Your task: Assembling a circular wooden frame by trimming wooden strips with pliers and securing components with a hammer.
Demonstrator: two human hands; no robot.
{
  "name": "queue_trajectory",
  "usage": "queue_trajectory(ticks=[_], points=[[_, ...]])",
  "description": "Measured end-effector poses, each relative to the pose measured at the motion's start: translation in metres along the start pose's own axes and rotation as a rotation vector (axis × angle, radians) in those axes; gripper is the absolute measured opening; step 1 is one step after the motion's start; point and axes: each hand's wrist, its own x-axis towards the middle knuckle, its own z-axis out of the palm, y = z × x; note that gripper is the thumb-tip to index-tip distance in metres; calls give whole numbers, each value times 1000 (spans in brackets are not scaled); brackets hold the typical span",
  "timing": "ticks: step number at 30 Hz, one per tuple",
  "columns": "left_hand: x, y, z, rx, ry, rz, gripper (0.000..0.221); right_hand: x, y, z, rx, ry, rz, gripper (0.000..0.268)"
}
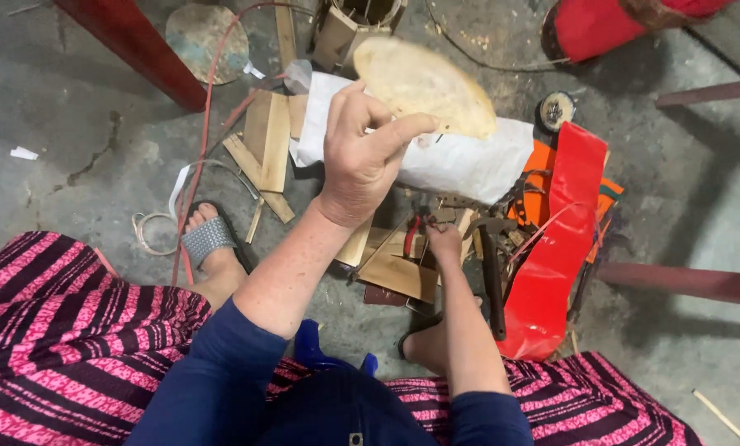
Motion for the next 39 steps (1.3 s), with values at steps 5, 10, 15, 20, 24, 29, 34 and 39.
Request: queue_trajectory(ticks=[5, 10, 15, 20, 24, 29, 34, 39], points=[[11, 13, -18, -144, -162, -23, 25, -46, -82, -106, 412, 164, 1, 29], [27, 25, -15, -201, -143, -29, 14, -108, -176, -247, 644, 359, -18, 31], [33, 33, -16, -377, -240, -193, 33, -168, -199, -351, 700, 407, -679, 10], [29, 43, -10, -348, -245, -291, 6, -234, -196, -365, 500, 544, -755, 25], [15, 39, 2, -413, -322, -433, 17, -228, -187, -353, 976, 133, -758, 57], [27, 56, 2, -797, -183, -855, 83, -237, -198, -325, 925, -393, -725, 41], [6, 43, 24, -969, -214, -884, 25, -248, -202, -287, 888, -423, -822, 24], [1, 44, 28, -979, -185, -866, 21, -210, -155, -268, 797, -418, -784, 38]])
